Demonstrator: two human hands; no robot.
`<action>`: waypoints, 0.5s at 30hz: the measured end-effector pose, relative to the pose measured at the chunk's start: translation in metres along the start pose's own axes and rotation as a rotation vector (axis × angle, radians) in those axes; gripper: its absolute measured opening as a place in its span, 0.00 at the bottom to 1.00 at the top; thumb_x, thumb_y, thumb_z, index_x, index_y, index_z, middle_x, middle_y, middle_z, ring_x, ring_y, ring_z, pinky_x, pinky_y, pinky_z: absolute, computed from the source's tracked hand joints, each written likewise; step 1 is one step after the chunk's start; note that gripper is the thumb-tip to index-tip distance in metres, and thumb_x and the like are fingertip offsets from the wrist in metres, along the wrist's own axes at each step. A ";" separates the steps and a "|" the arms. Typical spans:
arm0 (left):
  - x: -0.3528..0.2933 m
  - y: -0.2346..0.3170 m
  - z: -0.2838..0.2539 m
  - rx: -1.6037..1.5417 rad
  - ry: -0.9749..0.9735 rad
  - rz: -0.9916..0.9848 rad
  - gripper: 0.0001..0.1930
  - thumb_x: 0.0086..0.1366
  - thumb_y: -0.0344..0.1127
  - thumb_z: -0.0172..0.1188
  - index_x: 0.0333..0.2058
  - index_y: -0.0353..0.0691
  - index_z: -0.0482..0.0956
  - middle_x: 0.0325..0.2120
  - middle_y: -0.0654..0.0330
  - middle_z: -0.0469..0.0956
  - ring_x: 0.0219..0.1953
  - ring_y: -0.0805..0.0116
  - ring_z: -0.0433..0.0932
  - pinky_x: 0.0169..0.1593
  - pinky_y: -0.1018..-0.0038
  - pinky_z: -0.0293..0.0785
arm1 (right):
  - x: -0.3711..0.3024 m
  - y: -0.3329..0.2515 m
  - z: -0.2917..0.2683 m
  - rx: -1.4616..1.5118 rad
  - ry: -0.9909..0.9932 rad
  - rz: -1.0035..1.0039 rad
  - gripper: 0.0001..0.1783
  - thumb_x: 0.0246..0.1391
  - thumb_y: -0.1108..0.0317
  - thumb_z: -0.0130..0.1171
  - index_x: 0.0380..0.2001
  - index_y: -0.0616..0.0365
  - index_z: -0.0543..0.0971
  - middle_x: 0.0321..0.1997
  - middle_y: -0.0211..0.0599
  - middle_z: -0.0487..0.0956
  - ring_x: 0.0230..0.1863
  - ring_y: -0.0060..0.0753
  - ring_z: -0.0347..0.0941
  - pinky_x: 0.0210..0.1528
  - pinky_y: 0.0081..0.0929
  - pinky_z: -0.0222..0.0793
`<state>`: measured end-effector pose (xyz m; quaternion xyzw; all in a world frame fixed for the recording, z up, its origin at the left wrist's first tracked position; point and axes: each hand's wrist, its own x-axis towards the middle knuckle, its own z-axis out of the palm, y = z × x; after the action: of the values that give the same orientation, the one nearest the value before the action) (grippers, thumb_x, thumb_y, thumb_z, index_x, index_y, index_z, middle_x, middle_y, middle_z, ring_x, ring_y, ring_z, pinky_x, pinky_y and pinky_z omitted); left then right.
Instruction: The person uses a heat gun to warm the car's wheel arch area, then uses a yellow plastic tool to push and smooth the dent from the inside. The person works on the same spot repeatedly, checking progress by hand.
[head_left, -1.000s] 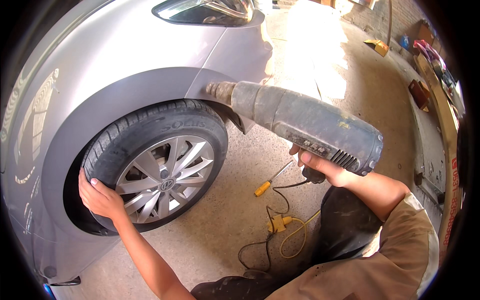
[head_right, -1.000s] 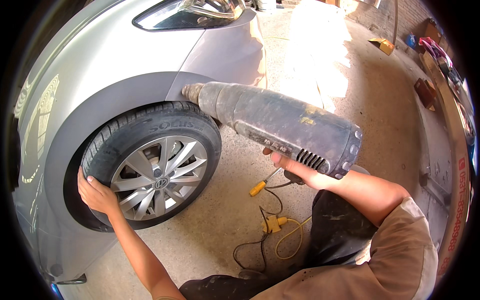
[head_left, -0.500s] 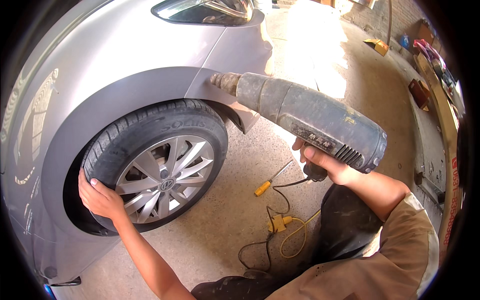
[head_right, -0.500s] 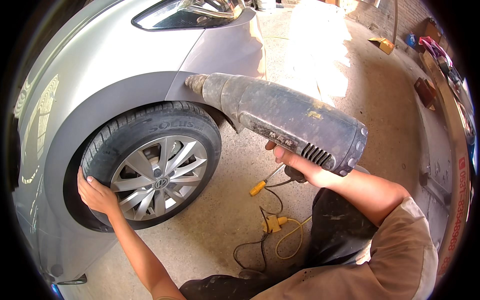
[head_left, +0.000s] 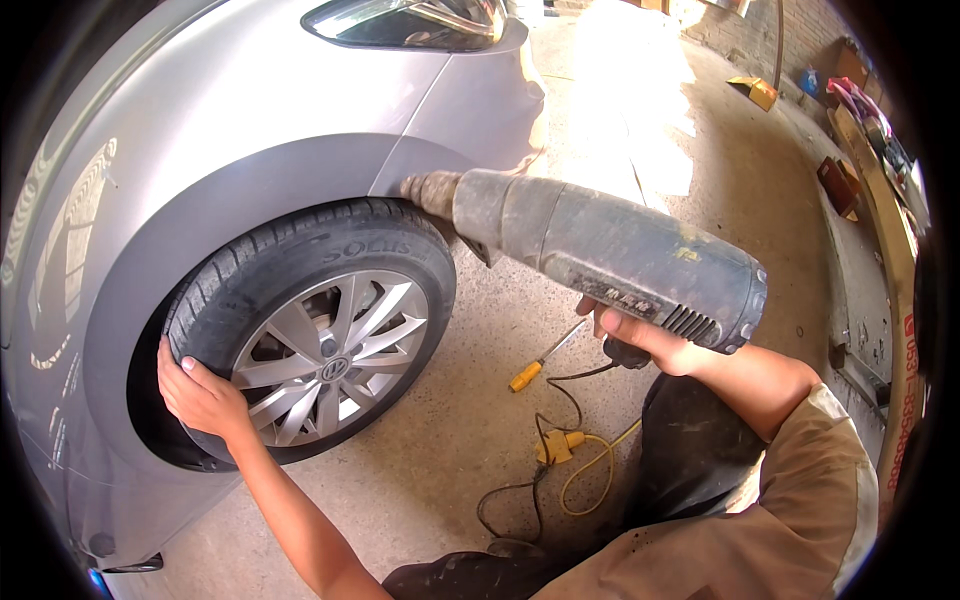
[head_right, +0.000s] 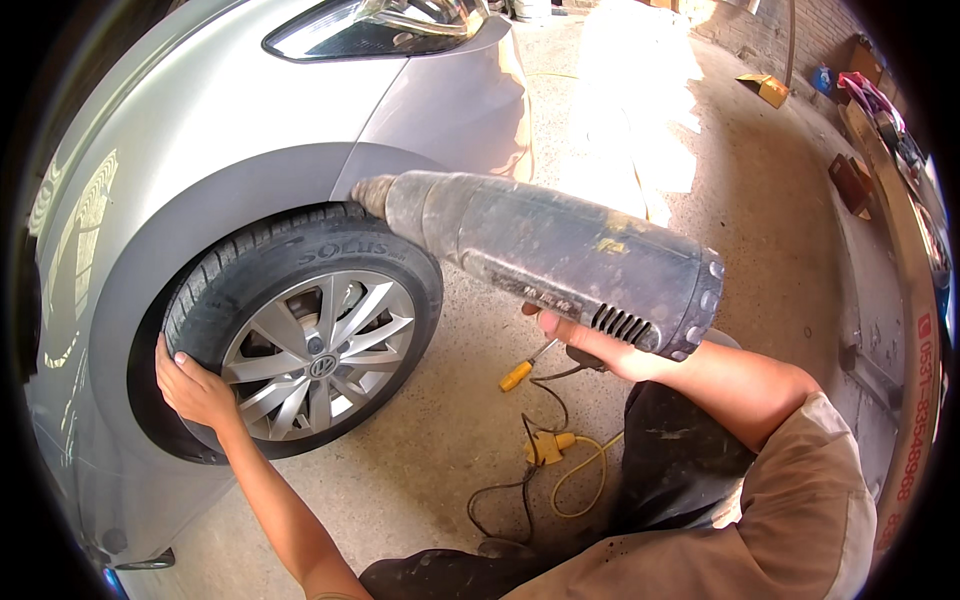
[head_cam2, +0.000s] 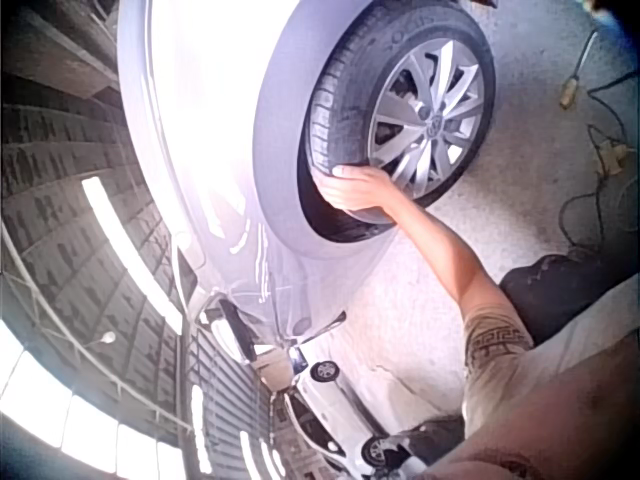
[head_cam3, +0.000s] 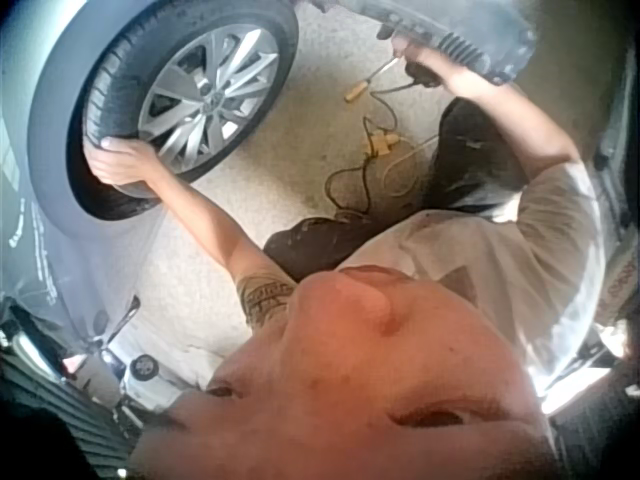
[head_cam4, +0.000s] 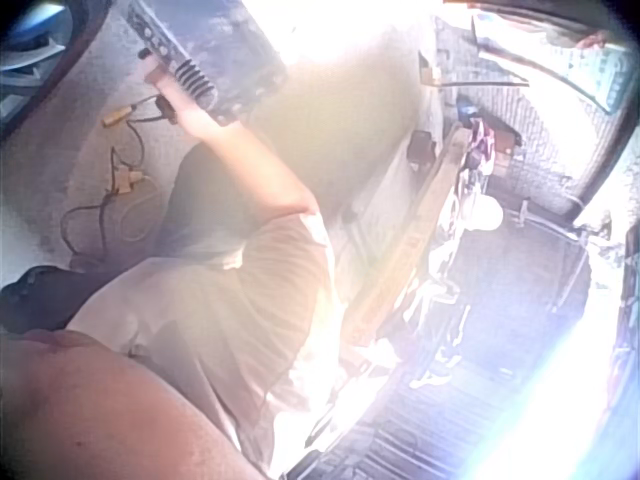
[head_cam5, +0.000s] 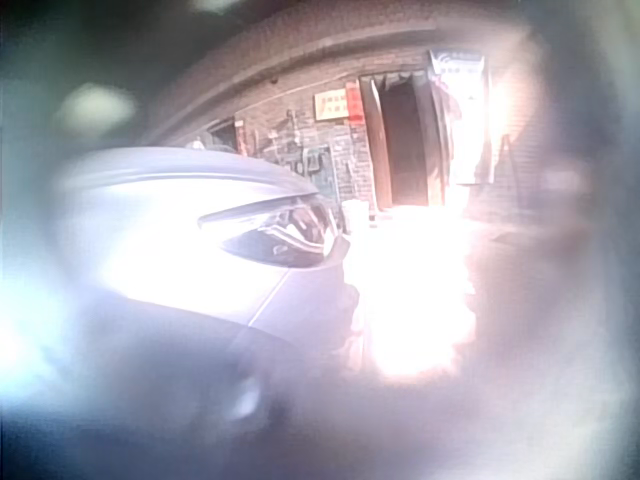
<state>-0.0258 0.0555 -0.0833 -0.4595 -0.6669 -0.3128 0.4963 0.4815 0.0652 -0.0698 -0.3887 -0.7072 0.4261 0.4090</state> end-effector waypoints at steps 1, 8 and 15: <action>0.000 0.000 0.000 -0.001 0.001 0.000 0.23 0.77 0.43 0.37 0.57 0.38 0.76 0.54 0.55 0.78 0.56 0.53 0.75 0.57 0.60 0.67 | 0.000 0.001 0.000 0.043 0.029 -0.003 0.14 0.61 0.63 0.63 0.46 0.60 0.80 0.37 0.34 0.83 0.35 0.27 0.79 0.40 0.26 0.75; 0.001 -0.002 -0.002 -0.001 -0.001 -0.009 0.23 0.76 0.43 0.38 0.57 0.38 0.76 0.54 0.55 0.78 0.56 0.52 0.75 0.58 0.60 0.67 | 0.003 0.007 0.001 0.074 0.033 0.015 0.15 0.61 0.61 0.63 0.44 0.61 0.80 0.34 0.33 0.81 0.32 0.24 0.76 0.37 0.24 0.72; 0.000 -0.002 0.000 -0.032 -0.013 -0.016 0.22 0.76 0.42 0.38 0.59 0.40 0.75 0.55 0.54 0.78 0.58 0.51 0.74 0.59 0.58 0.66 | -0.001 0.004 0.001 -0.052 -0.096 -0.022 0.16 0.61 0.62 0.63 0.47 0.61 0.80 0.40 0.36 0.83 0.36 0.28 0.79 0.40 0.27 0.75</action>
<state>-0.0282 0.0548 -0.0832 -0.4641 -0.6685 -0.3243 0.4822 0.4818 0.0657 -0.0734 -0.3705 -0.7410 0.4215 0.3688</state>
